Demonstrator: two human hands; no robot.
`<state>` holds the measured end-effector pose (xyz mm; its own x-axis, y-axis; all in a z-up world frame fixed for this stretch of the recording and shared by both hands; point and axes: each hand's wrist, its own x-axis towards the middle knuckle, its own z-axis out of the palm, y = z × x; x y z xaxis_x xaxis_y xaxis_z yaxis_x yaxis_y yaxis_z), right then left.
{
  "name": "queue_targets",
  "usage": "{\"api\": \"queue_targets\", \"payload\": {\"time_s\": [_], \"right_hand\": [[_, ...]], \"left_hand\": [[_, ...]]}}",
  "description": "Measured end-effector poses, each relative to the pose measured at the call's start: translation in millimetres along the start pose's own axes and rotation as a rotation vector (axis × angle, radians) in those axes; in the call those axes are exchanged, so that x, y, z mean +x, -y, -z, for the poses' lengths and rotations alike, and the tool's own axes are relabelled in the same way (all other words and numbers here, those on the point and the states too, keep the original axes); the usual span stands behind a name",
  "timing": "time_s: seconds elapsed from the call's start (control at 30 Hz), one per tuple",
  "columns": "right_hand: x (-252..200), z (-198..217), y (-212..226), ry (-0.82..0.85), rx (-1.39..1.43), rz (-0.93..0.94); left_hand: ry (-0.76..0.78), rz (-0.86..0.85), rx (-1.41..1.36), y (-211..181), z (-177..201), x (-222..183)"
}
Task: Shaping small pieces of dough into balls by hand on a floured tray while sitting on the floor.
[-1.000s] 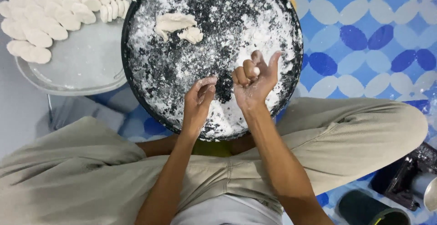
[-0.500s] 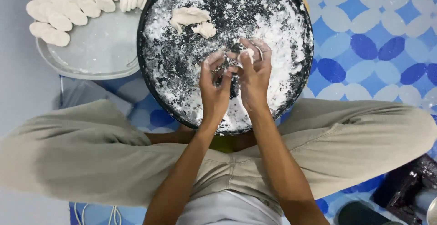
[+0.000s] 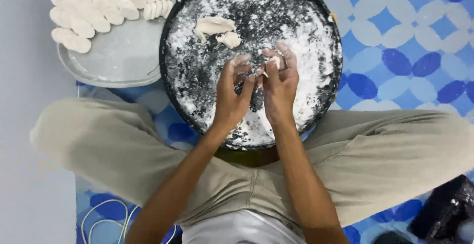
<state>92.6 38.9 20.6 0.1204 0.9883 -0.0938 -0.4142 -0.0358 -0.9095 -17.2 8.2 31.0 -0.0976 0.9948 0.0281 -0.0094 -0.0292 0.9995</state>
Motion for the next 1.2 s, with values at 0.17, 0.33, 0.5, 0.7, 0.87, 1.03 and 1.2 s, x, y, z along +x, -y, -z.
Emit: {"api": "queue_targets", "payload": {"time_s": [0.17,0.33,0.5,0.7,0.87,1.03,1.2], "right_hand": [[-7.7,-15.5,-3.2,0.027,-0.136,0.093],[-19.8,-16.1,-10.1,0.157,-0.103,0.183],[-11.7,-5.5,-30.2,0.099,0.141,0.022],[-17.3,3.7,-33.6,0.184,0.051,0.066],[-16.2,13.0,-30.6,0.157,-0.036,0.06],[-14.1,23.5,-38.9,0.138,-0.021,0.156],[-9.8,28.2,-48.8,0.104,0.08,0.126]], "left_hand": [[0.045,-0.05,0.135,22.6,28.0,8.5],[0.051,-0.076,0.125,13.6,45.0,0.7],[0.036,-0.065,0.015,40.3,39.2,-6.7],[0.012,-0.04,0.008,32.7,35.4,2.5],[0.024,-0.056,0.033,39.3,40.1,-3.1],[0.022,-0.049,0.024,54.1,35.0,-6.6],[0.094,0.01,0.083,39.2,28.5,-5.5]]}}
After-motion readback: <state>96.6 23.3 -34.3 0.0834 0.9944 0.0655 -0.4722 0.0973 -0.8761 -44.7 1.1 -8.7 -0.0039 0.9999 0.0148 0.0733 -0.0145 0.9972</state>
